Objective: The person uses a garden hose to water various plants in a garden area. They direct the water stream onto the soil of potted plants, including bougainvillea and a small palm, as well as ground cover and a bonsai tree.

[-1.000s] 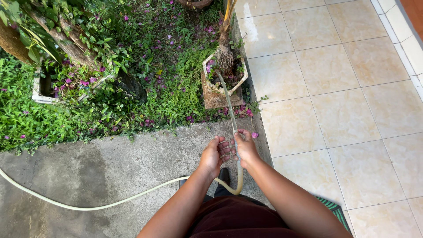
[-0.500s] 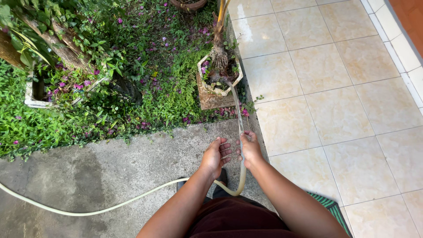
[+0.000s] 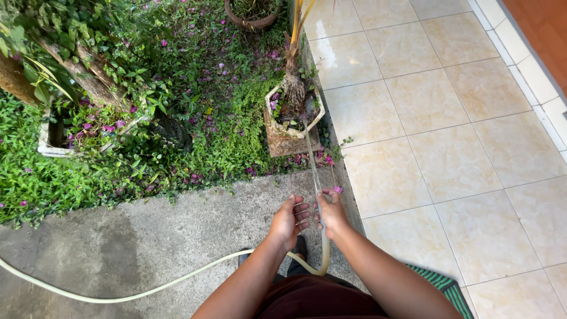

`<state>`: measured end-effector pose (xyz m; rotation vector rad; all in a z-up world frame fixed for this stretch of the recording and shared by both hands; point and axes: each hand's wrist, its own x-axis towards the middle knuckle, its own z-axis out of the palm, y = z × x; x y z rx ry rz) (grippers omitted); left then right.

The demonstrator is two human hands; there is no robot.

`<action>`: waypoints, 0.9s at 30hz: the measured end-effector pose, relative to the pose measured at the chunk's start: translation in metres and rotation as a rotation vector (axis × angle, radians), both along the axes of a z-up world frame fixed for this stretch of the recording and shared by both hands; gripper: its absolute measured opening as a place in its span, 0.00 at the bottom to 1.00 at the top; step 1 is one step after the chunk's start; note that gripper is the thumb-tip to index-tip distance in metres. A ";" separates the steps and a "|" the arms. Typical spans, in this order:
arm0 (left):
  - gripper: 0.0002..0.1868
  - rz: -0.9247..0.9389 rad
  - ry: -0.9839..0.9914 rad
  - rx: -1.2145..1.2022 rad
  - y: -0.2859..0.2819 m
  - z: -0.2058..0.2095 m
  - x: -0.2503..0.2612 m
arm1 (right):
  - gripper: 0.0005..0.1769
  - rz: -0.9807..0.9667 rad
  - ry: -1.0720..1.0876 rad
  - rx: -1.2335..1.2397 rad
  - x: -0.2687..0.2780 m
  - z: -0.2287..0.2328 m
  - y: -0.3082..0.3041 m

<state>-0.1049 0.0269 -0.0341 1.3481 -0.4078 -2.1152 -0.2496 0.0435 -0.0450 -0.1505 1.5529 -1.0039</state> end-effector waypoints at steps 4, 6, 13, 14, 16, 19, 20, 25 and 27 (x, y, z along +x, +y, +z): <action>0.17 0.017 0.004 0.001 0.000 -0.001 0.006 | 0.15 0.008 -0.004 -0.012 0.008 0.006 -0.004; 0.17 0.026 0.005 -0.001 0.000 0.000 0.011 | 0.15 0.022 -0.011 -0.033 0.011 0.010 -0.006; 0.18 0.054 0.007 0.010 -0.004 0.005 0.022 | 0.14 0.042 -0.006 -0.042 0.026 0.019 -0.012; 0.18 0.060 0.009 0.012 -0.005 0.005 0.024 | 0.14 0.040 -0.009 -0.049 0.027 0.019 -0.014; 0.18 0.068 0.014 0.010 -0.006 0.006 0.028 | 0.14 0.039 -0.016 -0.064 0.031 0.021 -0.015; 0.17 0.071 0.018 0.003 -0.009 0.004 0.037 | 0.13 0.066 -0.019 -0.102 0.038 0.025 -0.017; 0.17 0.072 0.015 0.005 -0.011 0.004 0.041 | 0.14 0.096 -0.016 -0.124 0.040 0.026 -0.017; 0.17 0.097 0.015 -0.002 -0.011 0.001 0.072 | 0.12 0.225 0.002 -0.158 0.063 0.021 -0.022; 0.16 0.124 0.015 0.000 -0.010 0.001 0.090 | 0.12 0.271 0.028 -0.131 0.075 0.016 -0.025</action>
